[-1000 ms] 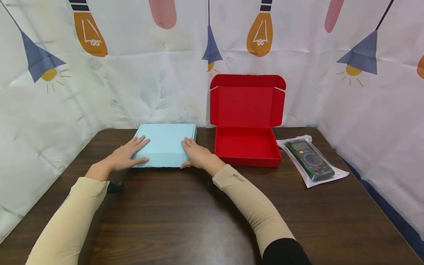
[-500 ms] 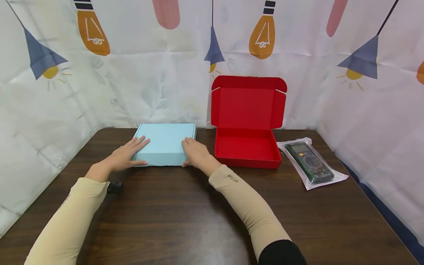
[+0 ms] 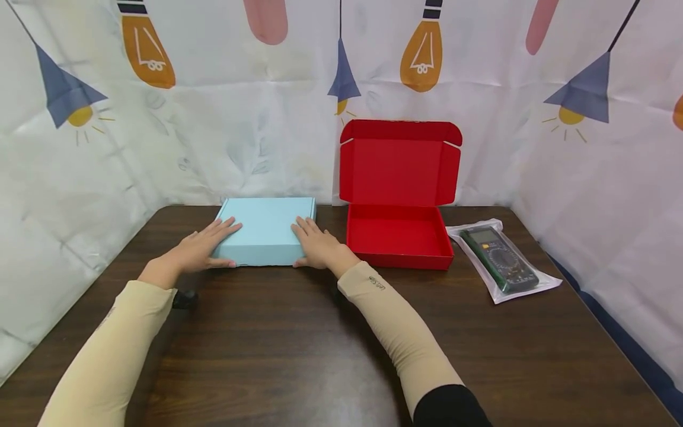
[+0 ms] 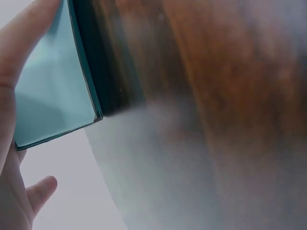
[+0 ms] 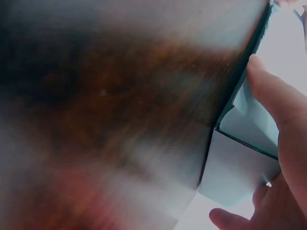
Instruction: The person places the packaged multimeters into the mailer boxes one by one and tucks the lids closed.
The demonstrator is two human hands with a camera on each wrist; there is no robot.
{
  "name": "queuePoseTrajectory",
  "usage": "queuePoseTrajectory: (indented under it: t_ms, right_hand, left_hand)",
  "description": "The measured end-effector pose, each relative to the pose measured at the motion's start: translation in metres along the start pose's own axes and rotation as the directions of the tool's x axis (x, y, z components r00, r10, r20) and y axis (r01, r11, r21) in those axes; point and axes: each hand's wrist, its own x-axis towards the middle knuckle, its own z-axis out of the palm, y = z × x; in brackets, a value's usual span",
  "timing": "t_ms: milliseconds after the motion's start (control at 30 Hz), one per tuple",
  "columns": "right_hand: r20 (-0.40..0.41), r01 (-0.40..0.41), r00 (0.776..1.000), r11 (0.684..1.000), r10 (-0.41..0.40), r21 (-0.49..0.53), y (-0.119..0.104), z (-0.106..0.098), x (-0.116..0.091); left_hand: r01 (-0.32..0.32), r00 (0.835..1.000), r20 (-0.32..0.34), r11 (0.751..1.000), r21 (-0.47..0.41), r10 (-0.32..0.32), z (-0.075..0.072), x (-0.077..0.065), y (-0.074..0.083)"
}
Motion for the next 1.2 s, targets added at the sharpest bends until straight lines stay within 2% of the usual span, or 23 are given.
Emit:
queuePoseTrajectory:
  t_ms: [167, 367, 567, 700, 800, 1100, 1200]
  right_hand:
    - [0.023, 0.034, 0.999, 0.999, -0.035, 0.027, 0.003, -0.001, 0.001]
    - [0.038, 0.005, 0.999, 0.999, -0.007, 0.045, 0.004, -0.002, 0.004]
    - [-0.008, -0.011, 1.000, 0.998, 0.011, -0.069, 0.006, -0.003, 0.010]
    - [-0.026, -0.028, 0.999, 0.994, 0.025, -0.106, 0.006, -0.003, 0.011]
    - [-0.028, -0.024, 0.999, 0.996, 0.022, -0.091, 0.005, -0.003, 0.010]
    - [0.027, -0.015, 1.000, 1.000, 0.015, -0.008, 0.003, -0.005, 0.011]
    - [0.031, -0.016, 0.999, 1.000, 0.016, -0.006, 0.002, -0.002, 0.010]
  left_hand:
    - [-0.002, 1.000, 0.012, 1.000, 0.003, 0.002, -0.001, 0.002, 0.000]
    - [-0.028, 0.999, 0.037, 0.999, 0.026, 0.027, 0.001, 0.004, 0.001]
    - [-0.004, 1.000, 0.001, 1.000, 0.026, 0.004, -0.002, 0.007, 0.004]
    - [-0.020, 0.999, -0.039, 0.999, 0.029, 0.021, -0.001, 0.008, 0.004]
    - [-0.020, 0.999, -0.050, 0.999, 0.030, 0.021, 0.000, 0.008, 0.004]
    - [0.001, 1.000, -0.021, 1.000, -0.002, -0.001, 0.002, 0.008, -0.002]
    - [0.014, 1.000, -0.016, 1.000, -0.020, -0.015, 0.004, 0.005, 0.001]
